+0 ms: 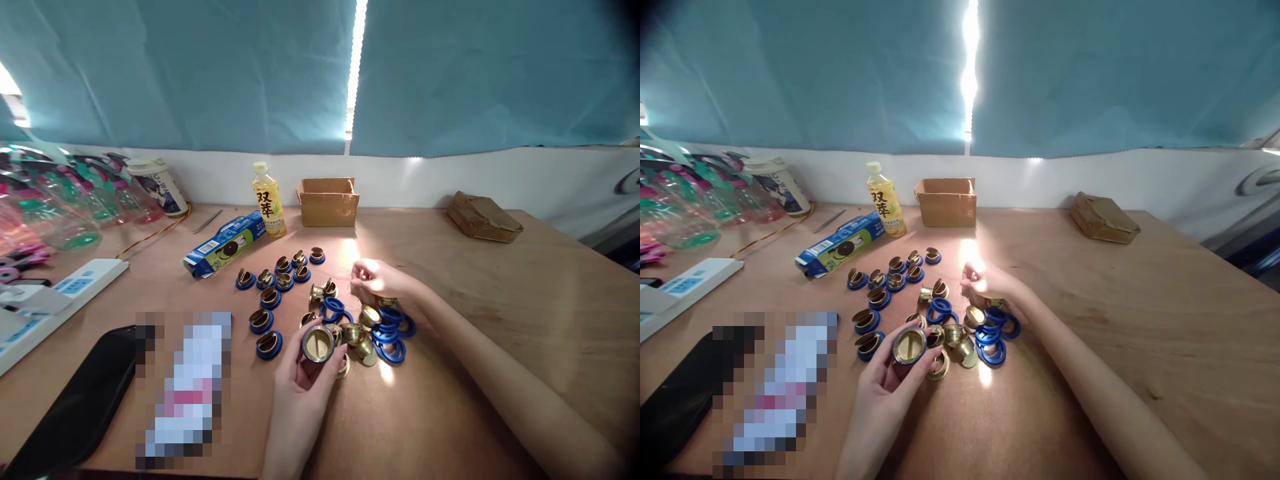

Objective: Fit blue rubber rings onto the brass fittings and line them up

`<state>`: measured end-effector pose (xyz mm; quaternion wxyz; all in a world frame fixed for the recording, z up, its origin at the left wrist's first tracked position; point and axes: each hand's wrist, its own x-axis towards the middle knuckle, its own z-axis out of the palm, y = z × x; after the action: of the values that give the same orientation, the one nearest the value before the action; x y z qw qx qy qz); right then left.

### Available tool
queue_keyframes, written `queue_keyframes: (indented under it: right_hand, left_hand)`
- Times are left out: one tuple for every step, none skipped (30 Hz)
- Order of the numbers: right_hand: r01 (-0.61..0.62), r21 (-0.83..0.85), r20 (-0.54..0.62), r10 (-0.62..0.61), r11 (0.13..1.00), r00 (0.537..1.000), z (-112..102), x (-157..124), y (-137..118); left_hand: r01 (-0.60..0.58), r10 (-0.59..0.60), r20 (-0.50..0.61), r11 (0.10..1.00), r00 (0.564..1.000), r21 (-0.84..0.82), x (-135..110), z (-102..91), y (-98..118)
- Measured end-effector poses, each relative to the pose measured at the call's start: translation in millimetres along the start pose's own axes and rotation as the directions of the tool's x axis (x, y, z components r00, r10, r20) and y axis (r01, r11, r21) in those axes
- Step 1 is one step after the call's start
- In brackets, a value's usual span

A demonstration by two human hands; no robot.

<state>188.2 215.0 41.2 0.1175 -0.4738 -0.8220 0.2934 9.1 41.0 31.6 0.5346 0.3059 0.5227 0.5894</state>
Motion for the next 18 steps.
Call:
queue_keyframes:
  right_hand:
    - [0.006,0.010,0.007,-0.006,1.000,1.000,-4,-1,-1]
    - [0.015,0.031,0.017,-0.016,0.999,1.000,-8,-2,-3]
    - [0.023,0.075,0.033,-0.026,0.997,0.999,-13,-3,-5]
    - [0.029,0.136,0.053,-0.036,0.990,0.998,-16,-4,-8]
    - [0.031,0.207,0.074,-0.048,0.978,0.996,-19,-6,-10]
    - [0.032,0.278,0.091,-0.060,0.960,0.994,-22,-7,-13]
    - [0.033,0.334,0.102,-0.071,0.942,0.992,-23,-9,-15]
    - [0.033,0.372,0.105,-0.077,0.928,0.991,-25,-10,-18]
    - [0.031,0.391,0.105,-0.077,0.920,0.991,-26,-12,-19]
    - [0.029,0.392,0.105,-0.075,0.920,0.992,-26,-13,-21]
    - [0.021,0.378,0.110,-0.068,0.926,0.992,-27,-14,-22]
    - [0.008,0.356,0.121,-0.055,0.934,0.991,-27,-15,-22]
    - [-0.008,0.330,0.135,-0.039,0.944,0.990,-27,-16,-23]
    - [-0.024,0.302,0.150,-0.022,0.953,0.988,-27,-17,-23]
    - [-0.037,0.270,0.163,-0.008,0.962,0.987,-27,-18,-22]
    - [-0.045,0.233,0.166,0.006,0.971,0.986,-26,-19,-22]
    - [-0.049,0.188,0.160,0.019,0.981,0.987,-25,-20,-21]
    - [-0.048,0.136,0.144,0.029,0.989,0.989,-24,-21,-20]
  left_hand:
    - [0.001,-0.001,0.001,1.000,1.000,0.000,1,-0.7,0]
    - [0.002,-0.002,-0.001,1.000,1.000,-0.003,1,-0.9,-1]
    - [0.004,-0.004,-0.004,1.000,1.000,-0.010,1,-0.7,-1]
    - [0.004,-0.004,-0.008,1.000,1.000,-0.020,1,-0.2,0]
    - [0.003,-0.003,-0.009,1.000,1.000,-0.030,1,0.4,0]
    - [0.001,-0.002,-0.003,0.999,1.000,-0.040,0,1.1,0]
    - [0.003,-0.002,0.010,0.999,1.000,-0.047,0,1.7,0]
    - [0.004,-0.003,0.022,0.999,1.000,-0.053,0,2.1,-1]
    - [0.004,-0.002,0.030,0.998,1.000,-0.058,-1,2.5,-1]
    - [0.000,0.002,0.036,0.998,0.999,-0.060,-1,2.7,-2]
    - [-0.005,0.008,0.039,0.998,0.999,-0.062,-2,2.8,-2]
    - [-0.011,0.014,0.037,0.998,0.999,-0.062,-2,2.7,-2]
    - [-0.017,0.019,0.033,0.998,0.999,-0.059,-2,2.5,-2]
    - [-0.019,0.021,0.035,0.998,0.999,-0.054,-2,2.2,-2]
    - [-0.017,0.019,0.043,0.999,0.999,-0.047,-2,1.7,-3]
    - [-0.014,0.016,0.054,0.999,0.998,-0.039,-1,1.0,-3]
    - [-0.013,0.015,0.067,0.999,0.998,-0.030,-1,0.3,-3]
    - [-0.018,0.020,0.078,1.000,0.997,-0.022,-1,-0.4,-4]
